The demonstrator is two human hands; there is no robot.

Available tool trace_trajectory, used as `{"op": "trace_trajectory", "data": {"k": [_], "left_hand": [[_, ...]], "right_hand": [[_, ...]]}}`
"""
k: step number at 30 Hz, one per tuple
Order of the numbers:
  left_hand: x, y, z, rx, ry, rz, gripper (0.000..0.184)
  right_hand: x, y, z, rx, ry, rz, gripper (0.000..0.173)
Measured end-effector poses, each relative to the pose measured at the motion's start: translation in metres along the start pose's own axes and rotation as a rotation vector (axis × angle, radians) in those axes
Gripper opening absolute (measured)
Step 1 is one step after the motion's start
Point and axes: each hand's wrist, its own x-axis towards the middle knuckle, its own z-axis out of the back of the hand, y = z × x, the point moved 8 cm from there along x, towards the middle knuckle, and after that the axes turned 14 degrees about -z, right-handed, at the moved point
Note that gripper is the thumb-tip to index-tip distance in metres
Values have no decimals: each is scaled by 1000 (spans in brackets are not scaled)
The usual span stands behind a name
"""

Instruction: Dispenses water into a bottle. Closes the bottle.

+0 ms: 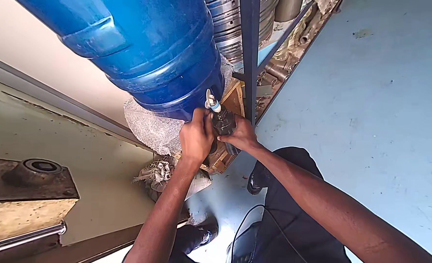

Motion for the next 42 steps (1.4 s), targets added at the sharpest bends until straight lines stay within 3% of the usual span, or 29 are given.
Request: {"op": "trace_trajectory", "data": {"k": [3,5,10,12,17,22,25,31,42], "left_hand": [[-47,-6,11,23,-122,-210,25],[-82,-6,12,1,-117,-273,28],[-178,12,-17,-47,164,-237,36],[-217,29,-35,-104,350,-137,39],[-280,65,-75,-430,953,414,50],[-298,67,-92,-390,1237,490,58],[-297,66,-97,-343,1304,478,60],[-280,62,-94,-362,1228,456,59],[-282,57,-95,-322,1276,427,61]], "right_hand": [[2,-1,1,-7,1,0,76],[1,-2,0,-16,4,4,76],[-1,2,0,-47,-7,-4,73],[-2,2,0,-42,-18,0,72],[-5,0,0,-27,-18,-7,75],[-9,9,3,-29,-80,15,68],[-8,9,5,-24,-100,-6,70],[-12,9,3,-33,-91,7,71],[-11,7,1,-33,-74,-21,74]]}}
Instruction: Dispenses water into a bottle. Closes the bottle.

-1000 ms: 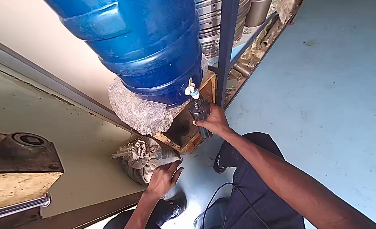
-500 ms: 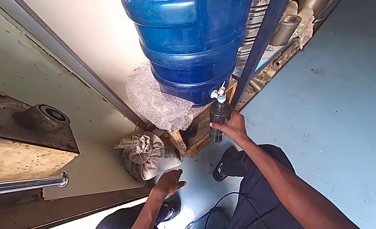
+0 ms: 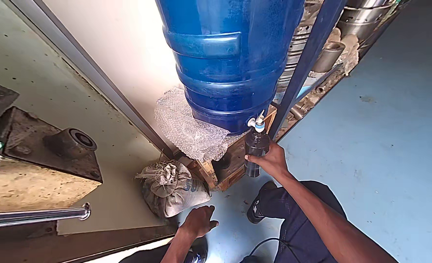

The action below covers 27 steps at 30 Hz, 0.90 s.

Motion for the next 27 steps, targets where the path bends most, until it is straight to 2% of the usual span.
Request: {"op": "trace_trajectory", "data": {"k": [27], "left_hand": [[-1,-1,-2,4,13,-7,60]], "right_hand": [[-3,2,0,-30,7,-16,75]]}}
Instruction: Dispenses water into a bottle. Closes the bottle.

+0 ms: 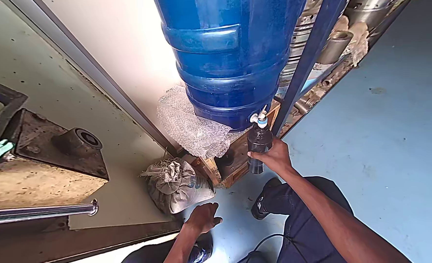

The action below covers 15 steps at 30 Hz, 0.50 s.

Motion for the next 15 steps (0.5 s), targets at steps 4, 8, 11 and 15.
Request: {"op": "trace_trajectory", "data": {"k": [4,8,11,15], "left_hand": [[0,0,-1,-6,-2,3,59],[2,1,-1,-11,-4,3,59],[1,1,-1,0,-3,2,60],[1,0,-3,4,6,7,60]], "right_hand": [[0,-1,0,10,7,-3,72],[1,0,0,14,7,1,71],[0,0,0,9,8,3,72],[-1,1,0,9,10,-5,71]]}}
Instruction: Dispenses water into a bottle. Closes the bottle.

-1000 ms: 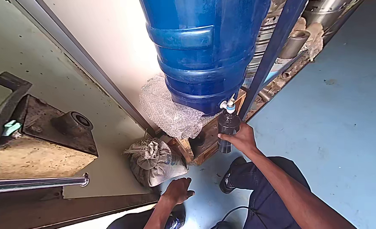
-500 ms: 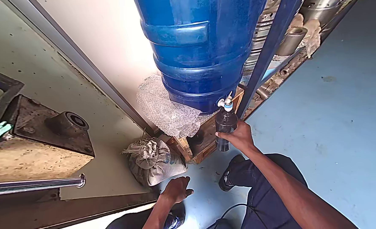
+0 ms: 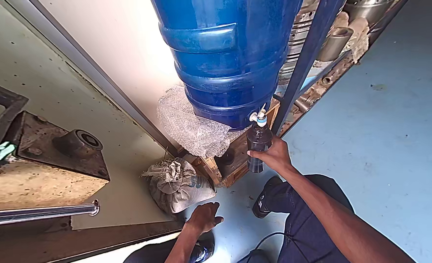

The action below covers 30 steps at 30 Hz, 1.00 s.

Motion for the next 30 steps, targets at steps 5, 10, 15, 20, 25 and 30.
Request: {"op": "trace_trajectory", "data": {"k": [5,10,15,20,25,30], "left_hand": [[1,1,-1,3,4,-2,60],[2,0,-2,15,8,-5,61],[3,0,-2,6,9,-4,60],[3,2,-4,5,-1,-8,60],[3,2,-3,14,3,-4,60],[3,3,-4,6,10,3,61]], "right_hand": [[0,1,0,5,2,5,72],[0,1,0,-3,12,0,72],[0,1,1,8,1,7,71],[0,1,1,-1,7,4,69],[-1,0,1,-8,-6,1,68],[-1,-1,1,-13,-7,-2,67]]}}
